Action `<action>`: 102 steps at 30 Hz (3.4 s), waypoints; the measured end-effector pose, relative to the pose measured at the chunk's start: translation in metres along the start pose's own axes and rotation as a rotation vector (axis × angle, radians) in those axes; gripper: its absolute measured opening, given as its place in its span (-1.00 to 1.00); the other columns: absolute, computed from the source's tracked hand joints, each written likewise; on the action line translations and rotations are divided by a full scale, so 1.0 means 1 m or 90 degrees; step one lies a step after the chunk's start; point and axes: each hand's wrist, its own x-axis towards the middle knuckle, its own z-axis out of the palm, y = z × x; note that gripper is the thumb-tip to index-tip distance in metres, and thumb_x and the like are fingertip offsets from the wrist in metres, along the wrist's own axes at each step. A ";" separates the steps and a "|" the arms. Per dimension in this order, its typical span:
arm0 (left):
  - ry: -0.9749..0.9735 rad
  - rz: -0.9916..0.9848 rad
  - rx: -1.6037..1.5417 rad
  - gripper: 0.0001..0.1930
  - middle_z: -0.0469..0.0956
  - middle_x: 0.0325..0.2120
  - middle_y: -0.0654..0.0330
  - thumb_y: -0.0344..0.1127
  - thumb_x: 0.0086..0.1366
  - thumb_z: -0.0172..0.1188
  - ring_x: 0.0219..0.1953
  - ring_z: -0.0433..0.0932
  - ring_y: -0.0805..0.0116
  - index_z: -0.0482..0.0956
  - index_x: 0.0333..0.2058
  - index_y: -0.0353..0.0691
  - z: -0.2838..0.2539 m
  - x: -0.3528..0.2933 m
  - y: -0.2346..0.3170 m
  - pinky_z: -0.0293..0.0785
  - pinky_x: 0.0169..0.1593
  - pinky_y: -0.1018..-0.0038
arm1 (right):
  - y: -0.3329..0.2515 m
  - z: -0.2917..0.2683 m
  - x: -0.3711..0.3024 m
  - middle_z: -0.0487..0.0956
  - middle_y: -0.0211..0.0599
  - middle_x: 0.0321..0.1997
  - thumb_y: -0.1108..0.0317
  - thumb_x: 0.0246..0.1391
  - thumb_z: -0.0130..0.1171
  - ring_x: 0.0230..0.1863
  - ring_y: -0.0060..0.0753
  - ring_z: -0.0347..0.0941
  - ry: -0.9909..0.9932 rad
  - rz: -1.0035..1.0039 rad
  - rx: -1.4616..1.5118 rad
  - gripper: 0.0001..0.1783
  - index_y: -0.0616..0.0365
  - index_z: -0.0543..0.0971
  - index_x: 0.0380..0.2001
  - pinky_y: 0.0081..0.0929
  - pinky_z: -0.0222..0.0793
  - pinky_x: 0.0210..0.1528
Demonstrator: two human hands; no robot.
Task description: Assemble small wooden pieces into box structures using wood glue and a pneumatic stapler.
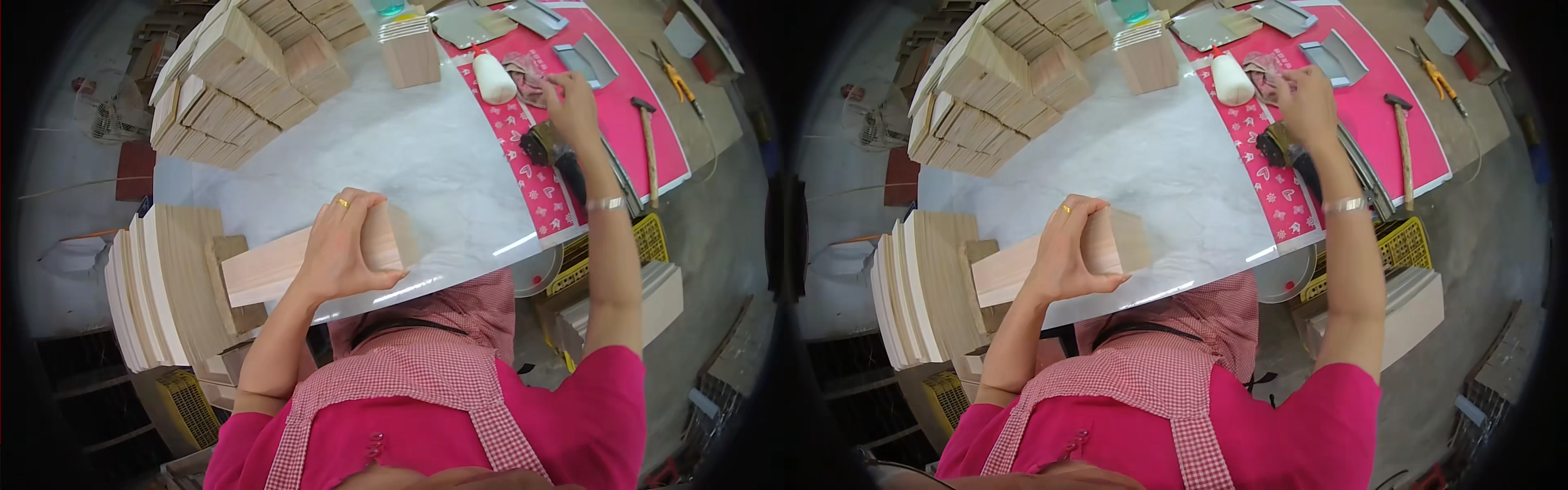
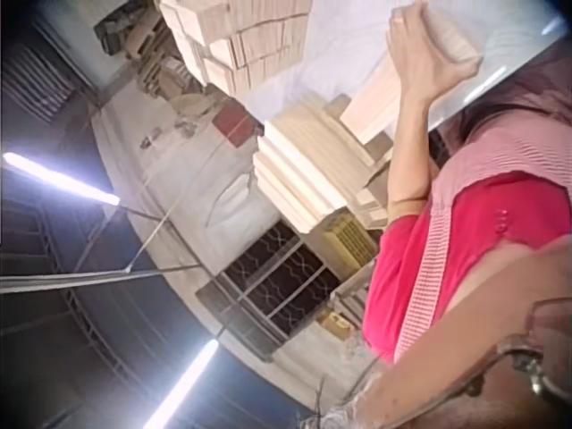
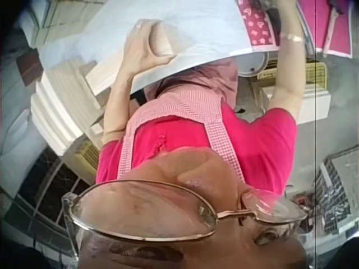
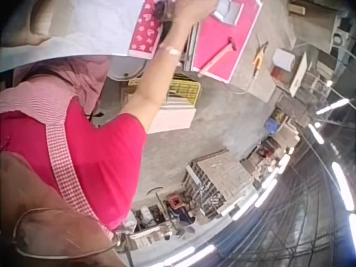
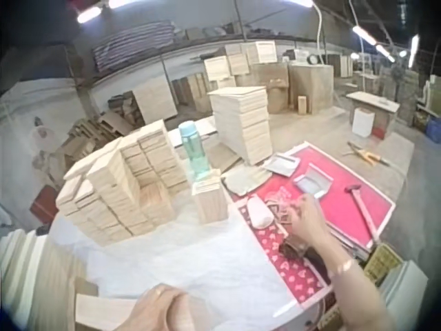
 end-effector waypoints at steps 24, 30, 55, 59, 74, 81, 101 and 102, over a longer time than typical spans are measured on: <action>0.036 0.078 0.050 -0.13 0.45 -0.07 0.02 -0.05 -0.29 0.48 -0.05 0.47 0.01 0.41 0.06 -0.26 0.009 0.008 -0.009 0.42 0.03 0.20 | -0.185 0.010 -0.225 0.57 -0.17 -0.26 0.61 -0.20 0.40 -0.28 -0.16 0.54 0.006 -0.151 0.423 -0.53 0.21 0.63 -0.10 -0.33 0.48 -0.29; 0.041 0.070 0.062 -0.15 0.46 -0.11 0.01 -0.06 -0.30 0.46 -0.07 0.47 0.01 0.42 0.04 -0.28 0.011 0.007 -0.008 0.43 -0.01 0.22 | -0.194 0.027 -0.238 0.54 -0.20 -0.23 0.70 -0.19 0.36 -0.29 -0.22 0.51 0.101 -0.103 0.451 -0.54 0.26 0.62 -0.11 -0.41 0.46 -0.29; 0.052 0.057 0.053 -0.17 0.46 -0.15 0.01 -0.10 -0.34 0.45 -0.07 0.47 0.03 0.43 0.00 -0.30 0.012 0.008 -0.006 0.44 -0.01 0.22 | -0.191 0.020 -0.217 0.49 -0.04 0.01 0.64 -0.27 0.31 -0.01 -0.01 0.46 0.016 -0.095 0.493 -0.28 0.27 0.47 0.11 -0.26 0.43 -0.02; 0.051 0.054 0.040 -0.17 0.46 -0.14 0.01 -0.10 -0.34 0.45 -0.07 0.48 0.03 0.43 0.00 -0.30 0.012 0.007 -0.007 0.44 -0.01 0.22 | -0.190 0.014 -0.187 0.37 0.08 0.26 0.60 -0.24 0.29 0.26 0.09 0.32 -0.106 -0.144 0.540 -0.08 0.28 0.25 0.32 -0.21 0.34 0.22; 0.080 0.081 0.046 -0.15 0.47 -0.14 -0.01 -0.02 -0.34 0.45 -0.07 0.49 0.02 0.45 -0.01 -0.32 0.015 0.011 -0.008 0.40 0.02 0.20 | -0.175 -0.046 -0.224 0.44 0.09 0.22 0.57 -0.14 0.30 0.24 0.07 0.37 -0.276 -0.107 0.536 -0.20 0.38 0.31 0.25 -0.21 0.30 0.27; 0.104 0.049 0.023 -0.22 0.48 -0.14 0.04 -0.06 -0.30 0.44 -0.05 0.48 0.05 0.46 -0.04 -0.29 0.016 0.002 -0.011 0.40 0.04 0.23 | -0.041 -0.067 -0.136 0.46 0.20 0.15 0.23 0.05 0.36 0.20 0.18 0.37 -0.022 -0.067 -0.249 -0.28 0.32 0.36 0.22 -0.08 0.28 0.25; 0.057 0.086 0.071 -0.15 0.56 -0.13 0.02 0.09 -0.28 0.54 0.02 0.48 0.10 0.49 -0.04 -0.33 0.021 0.003 -0.022 0.37 0.09 0.26 | -0.178 -0.144 -0.073 0.65 -0.24 -0.48 0.34 0.00 0.42 -0.49 -0.53 0.54 -0.472 0.090 -0.097 -0.76 0.30 0.61 -0.41 -0.42 0.47 -0.41; 0.050 0.094 0.076 -0.14 0.56 -0.13 0.02 0.10 -0.28 0.56 0.03 0.48 0.11 0.49 -0.04 -0.33 0.020 0.003 -0.022 0.37 0.09 0.26 | -0.192 -0.151 -0.077 0.65 -0.24 -0.48 0.34 0.00 0.42 -0.49 -0.53 0.54 -0.473 0.093 -0.107 -0.76 0.30 0.61 -0.41 -0.42 0.47 -0.41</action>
